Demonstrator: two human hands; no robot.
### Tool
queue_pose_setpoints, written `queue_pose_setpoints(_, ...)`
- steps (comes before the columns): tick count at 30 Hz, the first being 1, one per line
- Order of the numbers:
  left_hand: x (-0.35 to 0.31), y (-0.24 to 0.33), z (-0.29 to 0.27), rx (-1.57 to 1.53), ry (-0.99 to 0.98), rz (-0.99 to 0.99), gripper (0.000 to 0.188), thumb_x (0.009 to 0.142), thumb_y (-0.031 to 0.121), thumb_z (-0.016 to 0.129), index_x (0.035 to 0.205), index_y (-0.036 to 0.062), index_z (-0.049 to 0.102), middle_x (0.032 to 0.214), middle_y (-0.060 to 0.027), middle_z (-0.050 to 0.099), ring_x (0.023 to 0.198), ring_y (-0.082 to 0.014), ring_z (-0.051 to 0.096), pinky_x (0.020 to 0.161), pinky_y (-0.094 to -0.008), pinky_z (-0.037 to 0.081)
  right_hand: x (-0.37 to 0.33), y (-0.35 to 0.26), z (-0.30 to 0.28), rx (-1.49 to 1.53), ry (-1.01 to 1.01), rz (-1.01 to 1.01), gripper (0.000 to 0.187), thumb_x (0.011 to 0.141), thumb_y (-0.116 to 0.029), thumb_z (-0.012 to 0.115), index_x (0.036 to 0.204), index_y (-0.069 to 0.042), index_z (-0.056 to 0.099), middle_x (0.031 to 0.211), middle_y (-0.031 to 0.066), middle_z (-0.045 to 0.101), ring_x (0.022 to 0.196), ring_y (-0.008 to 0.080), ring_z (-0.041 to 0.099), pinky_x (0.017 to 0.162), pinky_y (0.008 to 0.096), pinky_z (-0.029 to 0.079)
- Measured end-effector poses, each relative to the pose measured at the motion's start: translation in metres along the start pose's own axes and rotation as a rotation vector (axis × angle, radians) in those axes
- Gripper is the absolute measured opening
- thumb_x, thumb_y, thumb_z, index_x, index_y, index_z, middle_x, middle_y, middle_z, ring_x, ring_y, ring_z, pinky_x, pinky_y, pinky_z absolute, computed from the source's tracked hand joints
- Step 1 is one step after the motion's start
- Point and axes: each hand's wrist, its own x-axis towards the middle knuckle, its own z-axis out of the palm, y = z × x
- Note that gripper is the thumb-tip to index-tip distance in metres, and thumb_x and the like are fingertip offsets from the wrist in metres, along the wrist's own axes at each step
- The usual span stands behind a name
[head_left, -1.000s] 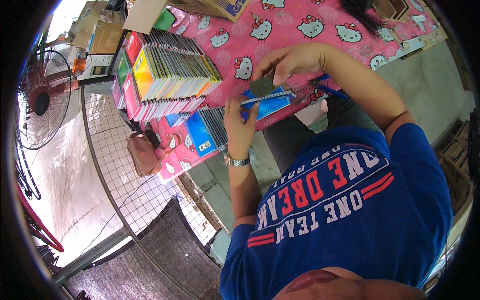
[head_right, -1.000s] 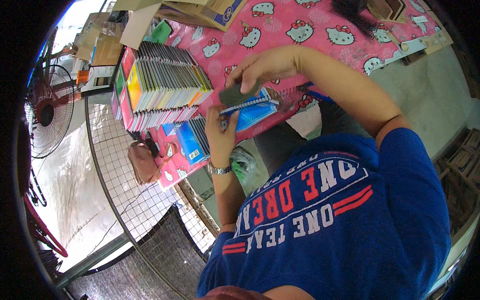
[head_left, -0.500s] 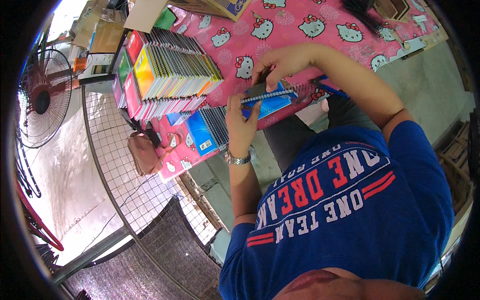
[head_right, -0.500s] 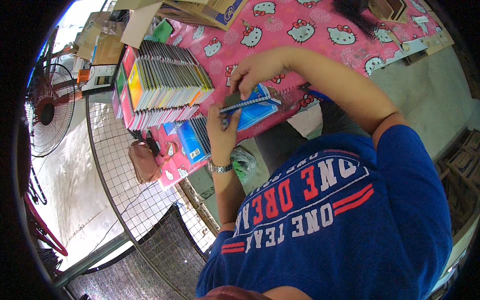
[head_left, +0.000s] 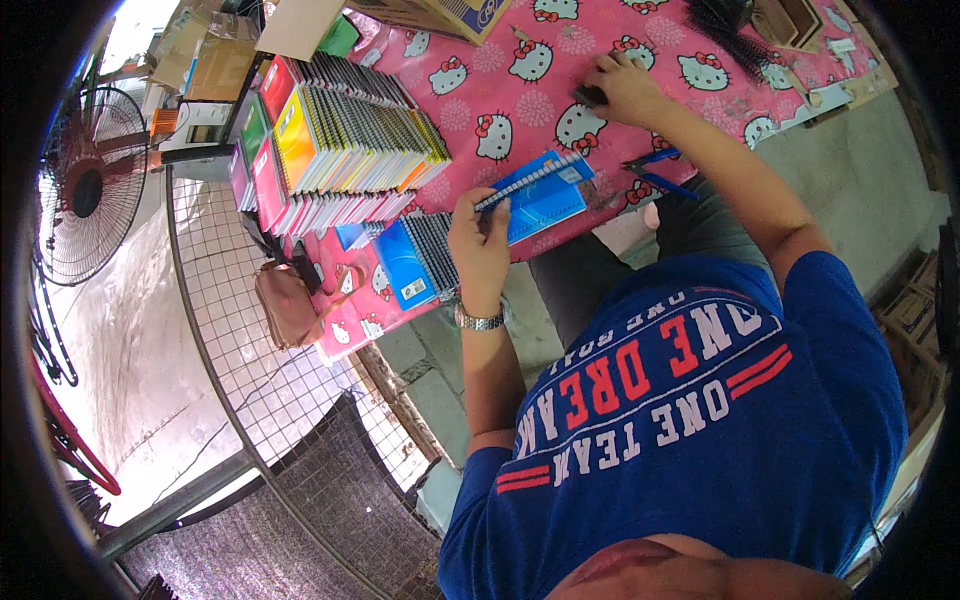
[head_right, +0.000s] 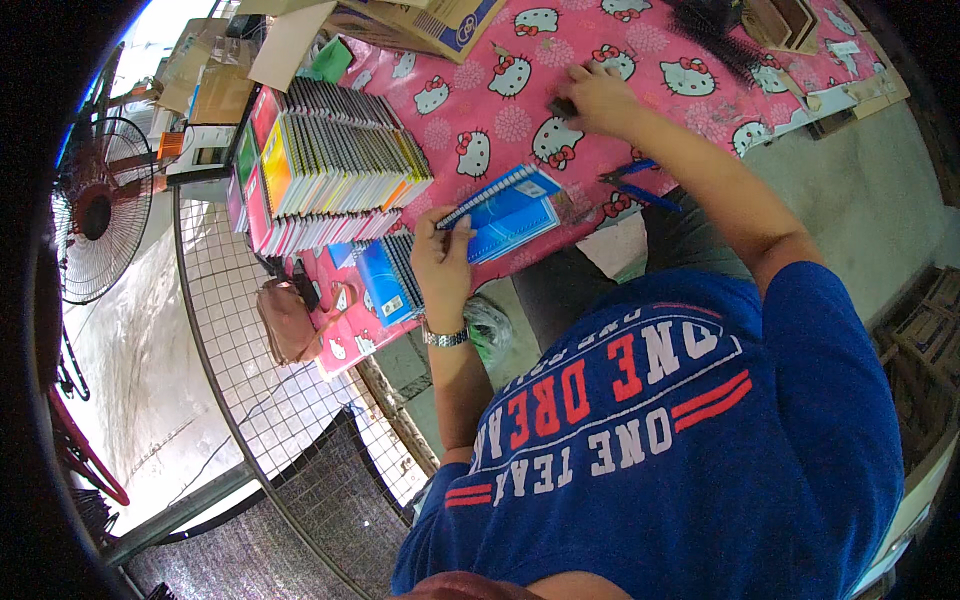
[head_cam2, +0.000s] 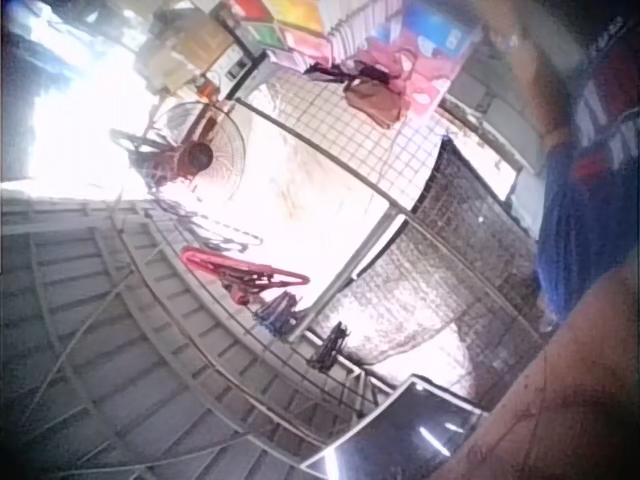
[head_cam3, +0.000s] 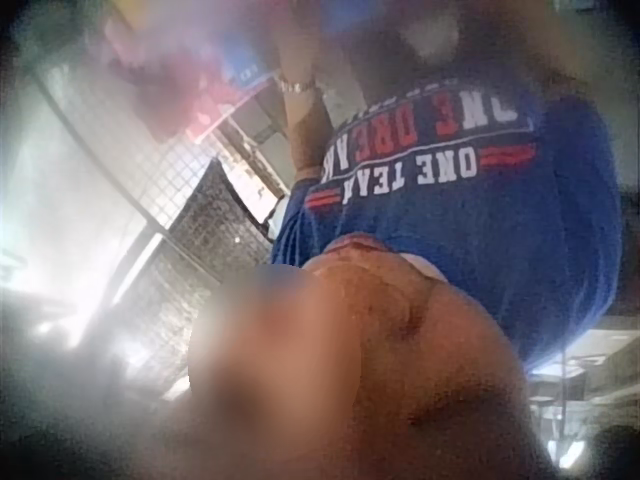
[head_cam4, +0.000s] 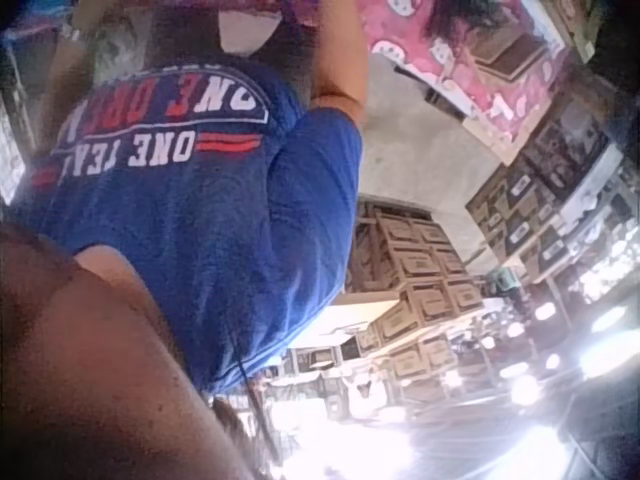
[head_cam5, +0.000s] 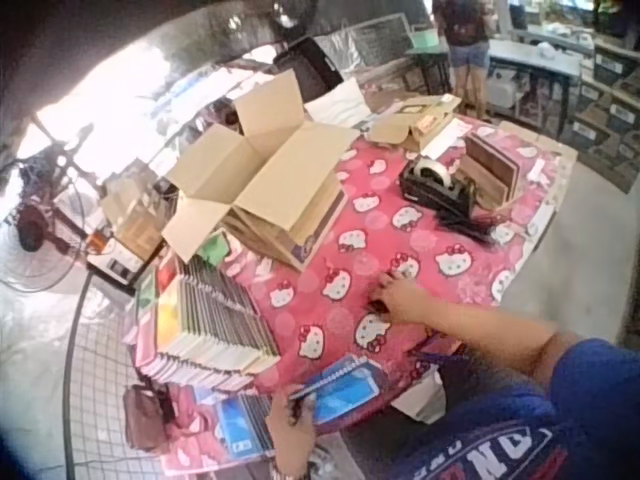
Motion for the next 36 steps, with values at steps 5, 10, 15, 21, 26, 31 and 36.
queue_pose_setpoints(5, -0.011, -0.011, -0.001, -0.133, 0.145, -0.067, 0.021, 0.093, 0.011, 0.064, 0.108, -0.0020, 0.058, 0.084, -0.0049, 0.063, 0.069, -0.0114, 0.066, 0.057, -0.0213, 0.046, -0.063, 0.024, 0.018, -0.042, 0.299, -0.123, 0.060, 0.077, -0.035, 0.073, 0.130, -0.014, 0.053, 0.139, 0.0125, 0.044, 0.133, 0.0377, 0.038, 0.106, 0.0545, 0.034)
queue_pose_setpoints(10, -0.014, -0.016, 0.007, -0.222, 0.233, -0.080, 0.022, 0.094, 0.011, 0.065, 0.110, -0.0033, 0.060, 0.082, -0.0040, 0.064, 0.068, -0.0100, 0.067, 0.055, -0.0192, 0.043, -0.139, 0.013, 0.006, -0.137, -0.013, -0.173, 0.064, 0.077, -0.031, 0.074, 0.134, -0.011, 0.050, 0.135, 0.0146, 0.047, 0.129, 0.0361, 0.041, 0.106, 0.0487, 0.036)
queue_pose_setpoints(15, -0.014, -0.021, 0.009, -0.068, 0.250, 0.083, 0.024, 0.094, 0.010, 0.064, 0.113, -0.0023, 0.059, 0.080, -0.0049, 0.064, 0.065, -0.0100, 0.066, 0.055, -0.0192, 0.043, -0.142, 0.005, -0.006, -0.086, -0.010, -0.185, 0.062, 0.077, -0.027, 0.074, 0.133, -0.010, 0.053, 0.124, 0.0151, 0.053, 0.116, 0.0336, 0.050, 0.100, 0.0457, 0.041)
queue_pose_setpoints(21, -0.014, -0.031, 0.012, -0.266, 0.255, -0.011, 0.026, 0.091, 0.004, 0.065, 0.116, 0.0005, 0.058, 0.074, -0.0051, 0.063, 0.066, -0.0106, 0.067, 0.057, -0.0198, 0.045, -0.113, -0.096, -0.036, 0.511, 0.114, -0.366, 0.060, 0.077, -0.029, 0.073, 0.130, -0.009, 0.054, 0.111, 0.0141, 0.056, 0.105, 0.0335, 0.053, 0.091, 0.0453, 0.042)
queue_pose_setpoints(26, -0.014, -0.025, 0.011, -0.116, 0.278, 0.093, 0.024, 0.090, -0.002, 0.062, 0.113, 0.0007, 0.059, 0.074, -0.0025, 0.061, 0.065, -0.0065, 0.060, 0.058, -0.0190, 0.044, -0.091, -0.146, -0.032, 0.395, 0.225, -0.438, 0.054, 0.076, -0.032, 0.073, 0.123, -0.011, 0.058, 0.108, 0.0122, 0.056, 0.105, 0.0321, 0.052, 0.089, 0.0446, 0.042)
queue_pose_setpoints(31, -0.016, -0.037, 0.010, -0.106, 0.294, 0.074, 0.023, 0.087, -0.005, 0.059, 0.109, -0.0006, 0.062, 0.073, -0.0009, 0.059, 0.064, -0.0045, 0.050, 0.057, -0.0201, 0.042, -0.082, -0.159, -0.040, 0.268, 0.239, -0.422, 0.046, 0.075, -0.032, 0.073, 0.115, -0.011, 0.061, 0.105, 0.0108, 0.056, 0.104, 0.0302, 0.053, 0.085, 0.0426, 0.042)
queue_pose_setpoints(36, -0.017, -0.040, 0.012, -0.038, 0.332, 0.101, 0.022, 0.085, -0.005, 0.061, 0.106, -0.0026, 0.064, 0.076, -0.0011, 0.060, 0.064, -0.0061, 0.049, 0.057, -0.0220, 0.041, -0.088, -0.161, -0.038, 0.285, 0.152, -0.378, 0.038, 0.079, -0.032, 0.071, 0.108, -0.008, 0.062, 0.101, 0.0125, 0.059, 0.098, 0.0305, 0.057, 0.082, 0.0414, 0.047)
